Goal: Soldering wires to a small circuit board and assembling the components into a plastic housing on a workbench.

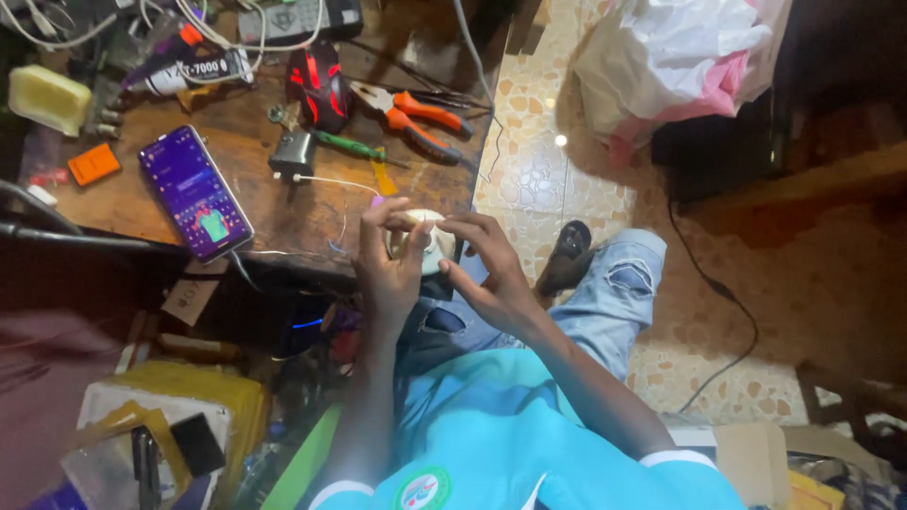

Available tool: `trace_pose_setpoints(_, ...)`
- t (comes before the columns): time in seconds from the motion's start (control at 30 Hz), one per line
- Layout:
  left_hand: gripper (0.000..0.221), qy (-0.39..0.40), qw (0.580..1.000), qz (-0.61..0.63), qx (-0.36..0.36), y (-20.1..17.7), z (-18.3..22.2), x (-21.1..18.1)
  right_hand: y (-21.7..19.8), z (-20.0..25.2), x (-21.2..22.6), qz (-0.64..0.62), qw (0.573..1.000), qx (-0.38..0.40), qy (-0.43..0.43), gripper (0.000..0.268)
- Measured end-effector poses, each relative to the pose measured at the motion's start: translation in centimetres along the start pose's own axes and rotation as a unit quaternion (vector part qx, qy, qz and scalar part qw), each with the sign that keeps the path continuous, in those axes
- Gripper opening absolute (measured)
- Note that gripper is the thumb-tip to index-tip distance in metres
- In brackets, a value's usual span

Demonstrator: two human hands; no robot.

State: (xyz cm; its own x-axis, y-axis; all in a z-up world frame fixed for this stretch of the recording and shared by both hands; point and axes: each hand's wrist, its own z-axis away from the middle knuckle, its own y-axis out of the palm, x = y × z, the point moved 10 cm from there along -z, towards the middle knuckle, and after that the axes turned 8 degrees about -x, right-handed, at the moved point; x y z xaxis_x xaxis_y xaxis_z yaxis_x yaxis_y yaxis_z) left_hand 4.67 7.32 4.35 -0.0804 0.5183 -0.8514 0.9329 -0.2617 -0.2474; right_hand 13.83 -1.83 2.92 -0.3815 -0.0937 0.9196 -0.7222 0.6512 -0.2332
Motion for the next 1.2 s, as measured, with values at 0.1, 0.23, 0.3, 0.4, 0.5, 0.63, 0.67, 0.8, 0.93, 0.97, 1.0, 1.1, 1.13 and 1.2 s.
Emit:
trace_pose_setpoints(0.1, 0.024, -0.033, 0.997, 0.066, -0.030, -0.4, -0.5, 1.1, 0.2, -1.3, -0.3, -0.021, 1.000, -0.014, -0.001, 0.032)
trace_pose_setpoints(0.23, 0.020, -0.061, 0.995, 0.081, -0.017, -0.7, -0.9, 1.8, 0.4, -2.8, -1.0, -0.089, 0.995, -0.024, 0.037, 0.023)
trace_pose_setpoints(0.3, 0.018, -0.066, 0.995, 0.079, -0.012, -0.8, -1.2, 1.8, 0.8, -3.6, -1.0, -0.110, 0.992, -0.022, 0.051, 0.020)
trace_pose_setpoints(0.4, 0.009, -0.034, 0.997, 0.076, 0.001, -0.8, -1.7, 1.2, 1.8, -4.8, -0.6, -0.116, 0.992, 0.012, 0.040, 0.016)
trace_pose_setpoints(0.5, 0.010, 0.003, 0.998, 0.067, -0.007, -0.9, -1.3, 1.6, 3.0, -5.1, -0.9, -0.142, 0.987, 0.037, 0.059, 0.008)
trace_pose_setpoints(0.63, 0.009, 0.026, 0.997, 0.057, -0.037, -1.4, -0.4, 1.6, 3.2, -4.3, -2.1, -0.172, 0.981, 0.018, 0.087, 0.006)
trace_pose_setpoints(0.67, 0.007, 0.029, 0.997, 0.059, -0.041, -1.5, -0.4, 1.2, 2.9, -4.0, -2.8, -0.170, 0.981, 0.005, 0.089, 0.005)
trace_pose_setpoints(0.8, 0.004, 0.028, 0.997, 0.060, -0.048, -2.0, -0.1, 1.5, 2.3, -4.0, -3.8, -0.160, 0.984, -0.007, 0.071, 0.007)
trace_pose_setpoints(0.93, 0.009, 0.007, 0.998, 0.052, -0.027, -1.6, -0.7, 1.8, 1.5, -4.7, -3.4, -0.161, 0.986, -0.017, 0.036, 0.012)
trace_pose_setpoints(0.97, 0.012, -0.001, 0.998, 0.055, -0.014, -1.4, -0.9, 1.7, 1.8, -4.7, -3.0, -0.168, 0.985, -0.010, 0.030, 0.012)
trace_pose_setpoints(1.0, 0.012, -0.001, 0.998, 0.055, -0.013, -1.3, -0.9, 1.9, 1.9, -4.8, -3.2, -0.168, 0.985, -0.011, 0.031, 0.012)
trace_pose_setpoints(1.1, 0.006, 0.006, 0.999, 0.045, 0.004, -0.9, -1.0, 2.1, 2.1, -4.8, -3.5, -0.156, 0.988, 0.003, 0.012, 0.010)
trace_pose_setpoints(1.13, 0.005, 0.003, 0.999, 0.049, 0.010, -0.8, -1.0, 2.2, 2.0, -4.7, -3.7, -0.154, 0.988, 0.007, 0.005, 0.010)
trace_pose_setpoints(1.2, 0.005, -0.001, 0.999, 0.051, 0.012, -0.8, -0.9, 2.3, 1.9, -4.7, -4.1, -0.152, 0.988, 0.014, -0.002, 0.010)
